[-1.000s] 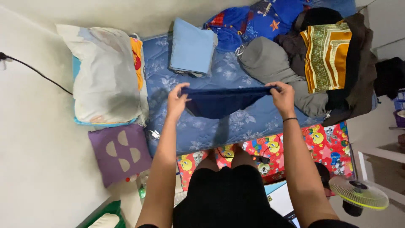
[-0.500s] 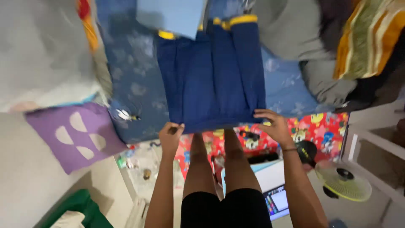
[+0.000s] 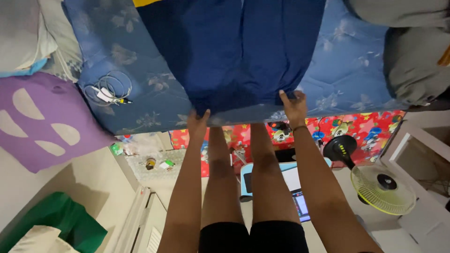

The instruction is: Folding various items of clothing including pants and a scarf on a bed.

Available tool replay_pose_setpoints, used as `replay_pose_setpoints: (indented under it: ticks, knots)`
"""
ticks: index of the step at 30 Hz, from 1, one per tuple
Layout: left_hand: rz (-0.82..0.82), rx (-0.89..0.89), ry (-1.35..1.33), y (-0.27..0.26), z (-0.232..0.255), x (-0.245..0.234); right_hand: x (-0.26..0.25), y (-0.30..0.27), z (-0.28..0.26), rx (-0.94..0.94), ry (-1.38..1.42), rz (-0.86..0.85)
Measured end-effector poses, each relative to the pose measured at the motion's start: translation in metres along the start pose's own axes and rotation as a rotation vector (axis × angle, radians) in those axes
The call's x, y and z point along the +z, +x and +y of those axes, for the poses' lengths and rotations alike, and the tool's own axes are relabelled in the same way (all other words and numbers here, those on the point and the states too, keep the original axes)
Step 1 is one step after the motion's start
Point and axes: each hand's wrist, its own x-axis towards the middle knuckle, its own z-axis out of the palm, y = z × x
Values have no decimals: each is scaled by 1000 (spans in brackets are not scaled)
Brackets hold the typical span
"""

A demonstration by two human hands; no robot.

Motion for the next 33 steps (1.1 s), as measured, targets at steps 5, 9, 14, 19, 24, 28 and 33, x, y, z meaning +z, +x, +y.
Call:
replay_pose_setpoints:
  ticks: [5,9,14,19,24,28,33]
  knots:
    - [37,-21,-94,-17,32,3,-10,-12,-35,190,-143,-30]
    - [7,41,-253,-26,-3,15,-32,-48,-85,-12,417,87]
    - [-51,-15,-302,-57,73,43,-38,-112,-206,-430,97,211]
    - [-208,28,-478,-71,83,56,-9,-150,-278,-716,15,-160]
    - [-222,-353,-935,-80,132,56,-25,-146,-278,-797,-4,-282]
    - [-274,-286,-467,-81,87,41,-47,-142,-287,-605,78,-336]
    - [-120,308,-5,-108,260,-4,-128,-164,-354,-688,-85,-447]
